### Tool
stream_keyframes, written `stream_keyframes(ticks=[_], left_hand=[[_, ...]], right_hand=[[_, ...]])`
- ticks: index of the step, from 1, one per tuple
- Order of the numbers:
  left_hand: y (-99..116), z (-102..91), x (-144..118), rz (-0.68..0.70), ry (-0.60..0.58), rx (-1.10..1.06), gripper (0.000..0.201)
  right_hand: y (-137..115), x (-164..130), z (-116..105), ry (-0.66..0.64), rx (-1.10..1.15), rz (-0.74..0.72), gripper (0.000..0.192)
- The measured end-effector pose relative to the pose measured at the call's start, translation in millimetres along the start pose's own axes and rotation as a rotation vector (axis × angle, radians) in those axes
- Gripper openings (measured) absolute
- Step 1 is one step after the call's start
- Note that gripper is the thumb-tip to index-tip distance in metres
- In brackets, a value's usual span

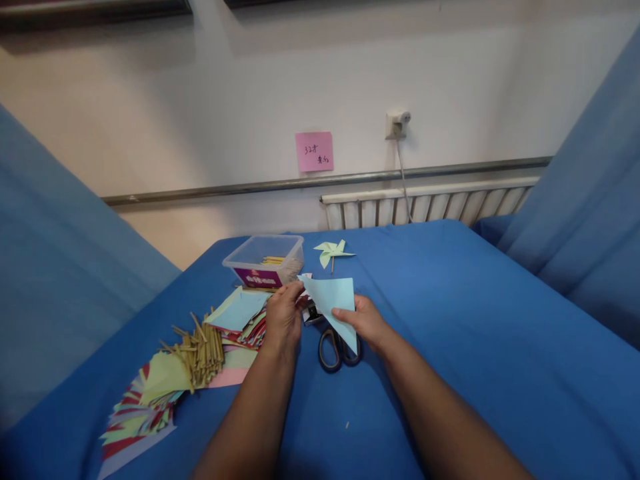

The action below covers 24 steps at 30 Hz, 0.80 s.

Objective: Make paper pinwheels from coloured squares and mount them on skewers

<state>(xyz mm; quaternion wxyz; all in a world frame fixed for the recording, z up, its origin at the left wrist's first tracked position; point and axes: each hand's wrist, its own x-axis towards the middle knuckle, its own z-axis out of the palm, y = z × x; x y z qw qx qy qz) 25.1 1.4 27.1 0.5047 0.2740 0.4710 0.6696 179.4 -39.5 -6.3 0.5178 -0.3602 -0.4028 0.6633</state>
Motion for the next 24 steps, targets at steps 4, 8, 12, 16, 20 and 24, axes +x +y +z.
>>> stream_keyframes(ticks=[4, 8, 12, 16, 20, 24], left_hand=[[1, -0.7, 2, 0.007, 0.019, -0.051, 0.026], [-7, 4.0, -6, -0.038, -0.06, -0.004, 0.029], [-22, 10.6, -21, -0.103, -0.226, 0.201, 0.031], [-34, 16.6, -40, -0.053, -0.292, 0.335, 0.034], [-41, 21.2, -54, -0.034, -0.341, 0.42, 0.033], [-48, 22.8, -62, -0.048, -0.409, 0.474, 0.024]], right_hand=[[0, 2, -2, 0.054, 0.013, -0.001, 0.043], [4, 6, -1, 0.201, 0.064, -0.079, 0.044], [7, 9, 2, 0.282, 0.084, -0.17, 0.041], [7, 11, 1, 0.363, 0.085, -0.246, 0.035], [10, 15, -3, 0.454, 0.087, -0.328, 0.031], [10, 19, -9, 0.591, 0.082, -0.379, 0.032]])
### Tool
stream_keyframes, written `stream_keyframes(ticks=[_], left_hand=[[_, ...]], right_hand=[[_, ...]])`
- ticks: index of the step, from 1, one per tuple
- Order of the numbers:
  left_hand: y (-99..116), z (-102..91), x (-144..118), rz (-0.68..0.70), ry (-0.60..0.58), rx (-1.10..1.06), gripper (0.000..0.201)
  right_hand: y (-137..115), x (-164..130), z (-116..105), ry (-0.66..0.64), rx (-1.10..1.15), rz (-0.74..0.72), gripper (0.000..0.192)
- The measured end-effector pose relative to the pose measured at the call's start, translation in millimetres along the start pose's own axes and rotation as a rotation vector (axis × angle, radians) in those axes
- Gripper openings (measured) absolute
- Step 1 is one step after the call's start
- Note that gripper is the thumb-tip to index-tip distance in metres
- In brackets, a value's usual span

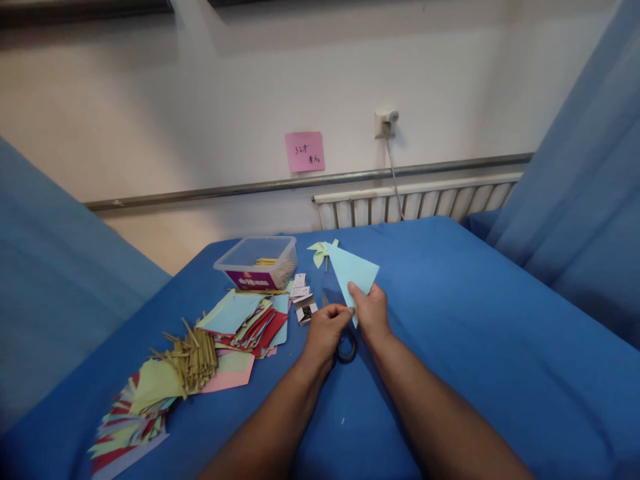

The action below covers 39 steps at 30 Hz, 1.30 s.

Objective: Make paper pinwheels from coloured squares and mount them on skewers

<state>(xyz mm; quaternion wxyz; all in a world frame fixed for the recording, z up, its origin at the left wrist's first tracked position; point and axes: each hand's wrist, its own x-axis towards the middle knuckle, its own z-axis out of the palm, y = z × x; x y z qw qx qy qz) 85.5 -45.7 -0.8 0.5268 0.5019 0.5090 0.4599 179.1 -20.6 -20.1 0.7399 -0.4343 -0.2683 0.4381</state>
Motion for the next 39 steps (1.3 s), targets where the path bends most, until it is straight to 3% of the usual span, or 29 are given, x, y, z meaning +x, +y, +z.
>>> stream_keyframes(ticks=[7, 10, 15, 19, 25, 31, 39], left_hand=[[-7, 4.8, -6, -0.062, -0.227, 0.044, 0.016], [-4, 2.5, -5, -0.06, -0.177, 0.015, 0.018], [5, -9.0, 8, 0.03, 0.054, -0.095, 0.019], [8, -16.7, 17, 0.02, 0.146, -0.188, 0.024], [7, -22.1, 23, -0.04, 0.128, -0.367, 0.034], [7, -25.3, 25, -0.064, 0.128, -0.416, 0.034], [5, -27.3, 27, -0.077, 0.076, -0.473, 0.034]], right_hand=[[-6, 14, -8, 0.187, 0.035, -0.043, 0.031], [-9, 17, -9, 0.236, 0.064, -0.028, 0.029], [-8, 8, -3, 0.091, 0.115, 0.032, 0.033], [-2, -6, 4, -0.067, 0.04, 0.116, 0.036], [1, -20, 8, -0.225, -0.074, 0.093, 0.04], [-3, -13, 5, -0.179, 0.036, 0.091, 0.05], [-4, -12, 9, -0.145, 0.106, 0.154, 0.047]])
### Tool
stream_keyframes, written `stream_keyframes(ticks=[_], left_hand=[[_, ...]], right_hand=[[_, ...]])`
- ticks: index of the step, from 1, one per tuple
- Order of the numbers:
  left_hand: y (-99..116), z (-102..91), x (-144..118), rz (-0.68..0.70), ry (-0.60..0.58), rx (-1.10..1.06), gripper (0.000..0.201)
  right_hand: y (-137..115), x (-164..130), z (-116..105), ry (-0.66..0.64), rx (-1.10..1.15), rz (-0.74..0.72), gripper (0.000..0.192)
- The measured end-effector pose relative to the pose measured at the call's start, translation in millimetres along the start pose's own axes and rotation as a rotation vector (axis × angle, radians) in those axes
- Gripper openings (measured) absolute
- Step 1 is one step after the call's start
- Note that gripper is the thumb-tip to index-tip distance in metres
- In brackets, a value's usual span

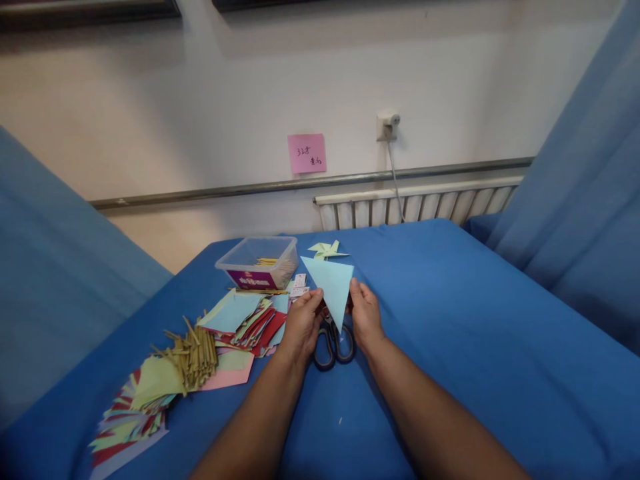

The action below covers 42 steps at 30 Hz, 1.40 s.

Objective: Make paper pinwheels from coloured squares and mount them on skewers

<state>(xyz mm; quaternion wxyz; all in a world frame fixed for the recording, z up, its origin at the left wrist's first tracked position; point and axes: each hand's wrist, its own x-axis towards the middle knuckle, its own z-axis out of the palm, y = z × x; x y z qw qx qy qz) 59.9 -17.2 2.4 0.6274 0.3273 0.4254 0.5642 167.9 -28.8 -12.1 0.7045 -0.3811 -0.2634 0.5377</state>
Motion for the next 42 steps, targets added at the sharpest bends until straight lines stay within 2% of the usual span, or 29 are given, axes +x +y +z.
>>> stream_keyframes(ticks=[10, 14, 17, 27, 32, 37, 39, 42], left_hand=[[2.0, 1.3, -0.6, -0.071, -0.075, -0.108, 0.031], [4.2, 1.0, -1.0, -0.057, -0.038, -0.097, 0.031], [5.0, -0.2, 0.4, -0.04, -0.049, -0.092, 0.032], [3.7, 1.4, -0.2, -0.044, -0.036, -0.073, 0.033], [0.8, 1.3, 1.0, -0.077, -0.115, -0.107, 0.034], [0.6, 0.6, 1.5, -0.053, -0.062, -0.057, 0.034], [0.7, 1.2, 0.5, -0.034, -0.046, -0.022, 0.035], [0.4, 4.7, -3.6, -0.015, -0.122, -0.009, 0.046]], right_hand=[[-0.1, 3.3, -0.1, 0.029, 0.1, 0.056, 0.045], [-1.9, 4.3, -3.5, 0.059, 0.021, -0.008, 0.036], [-5.1, 4.8, -4.9, 0.042, 0.012, -0.04, 0.032], [-2.6, 0.8, -0.8, -0.027, 0.011, -0.039, 0.044], [-1.5, -0.1, -0.9, -0.041, -0.013, -0.018, 0.04], [-6.6, -2.7, -2.8, -0.095, -0.062, -0.05, 0.027], [-6.9, -1.4, -3.1, -0.074, -0.097, -0.074, 0.028], [-5.2, 3.6, -5.4, 0.024, -0.223, -0.21, 0.027]])
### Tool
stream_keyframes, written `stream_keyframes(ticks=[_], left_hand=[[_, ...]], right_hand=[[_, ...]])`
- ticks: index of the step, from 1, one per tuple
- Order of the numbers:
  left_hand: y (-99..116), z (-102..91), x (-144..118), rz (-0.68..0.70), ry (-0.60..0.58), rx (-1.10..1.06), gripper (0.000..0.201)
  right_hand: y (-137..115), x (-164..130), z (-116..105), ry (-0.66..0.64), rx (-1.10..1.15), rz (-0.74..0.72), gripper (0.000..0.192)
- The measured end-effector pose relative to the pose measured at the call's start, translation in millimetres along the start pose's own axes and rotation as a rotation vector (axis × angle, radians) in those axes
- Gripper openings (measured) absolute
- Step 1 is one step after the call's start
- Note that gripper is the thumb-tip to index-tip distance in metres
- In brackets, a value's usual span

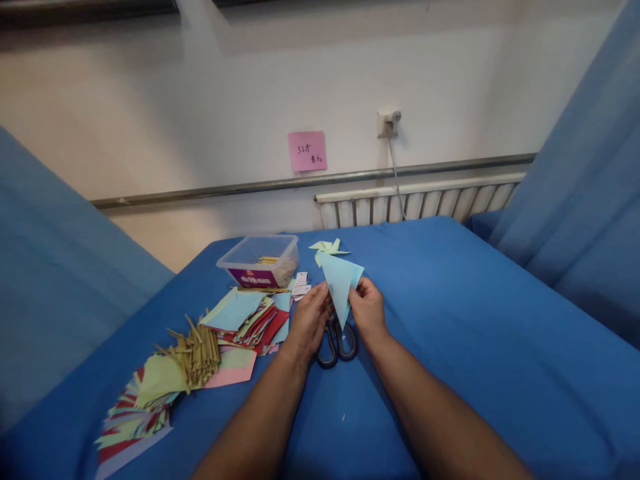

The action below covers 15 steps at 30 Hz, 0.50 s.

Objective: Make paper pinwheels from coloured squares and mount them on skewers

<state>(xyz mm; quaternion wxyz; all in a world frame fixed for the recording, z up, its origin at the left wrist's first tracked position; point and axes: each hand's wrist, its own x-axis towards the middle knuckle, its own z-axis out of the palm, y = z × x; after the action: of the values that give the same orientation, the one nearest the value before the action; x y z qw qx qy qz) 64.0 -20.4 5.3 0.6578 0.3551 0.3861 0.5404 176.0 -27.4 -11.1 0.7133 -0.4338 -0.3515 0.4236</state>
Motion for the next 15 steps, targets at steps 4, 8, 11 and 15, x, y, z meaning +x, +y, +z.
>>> stream_keyframes(ticks=[4, 8, 11, 15], left_hand=[[0, 9.3, -9, 0.093, -0.162, 0.066, 0.074], [1, 15.0, -14, 0.247, -0.169, 0.269, 0.059], [0, 14.0, -12, 0.323, -0.064, 0.28, 0.05], [-5, 10.0, -5, 0.328, 0.133, 0.069, 0.051]], right_hand=[[4, 3, -5, 0.086, -0.22, -0.16, 0.024], [4, -1, -6, -0.028, -0.334, -0.23, 0.021], [3, -4, -4, -0.076, -0.369, -0.255, 0.019], [2, 0, -4, -0.026, -0.217, -0.182, 0.023]])
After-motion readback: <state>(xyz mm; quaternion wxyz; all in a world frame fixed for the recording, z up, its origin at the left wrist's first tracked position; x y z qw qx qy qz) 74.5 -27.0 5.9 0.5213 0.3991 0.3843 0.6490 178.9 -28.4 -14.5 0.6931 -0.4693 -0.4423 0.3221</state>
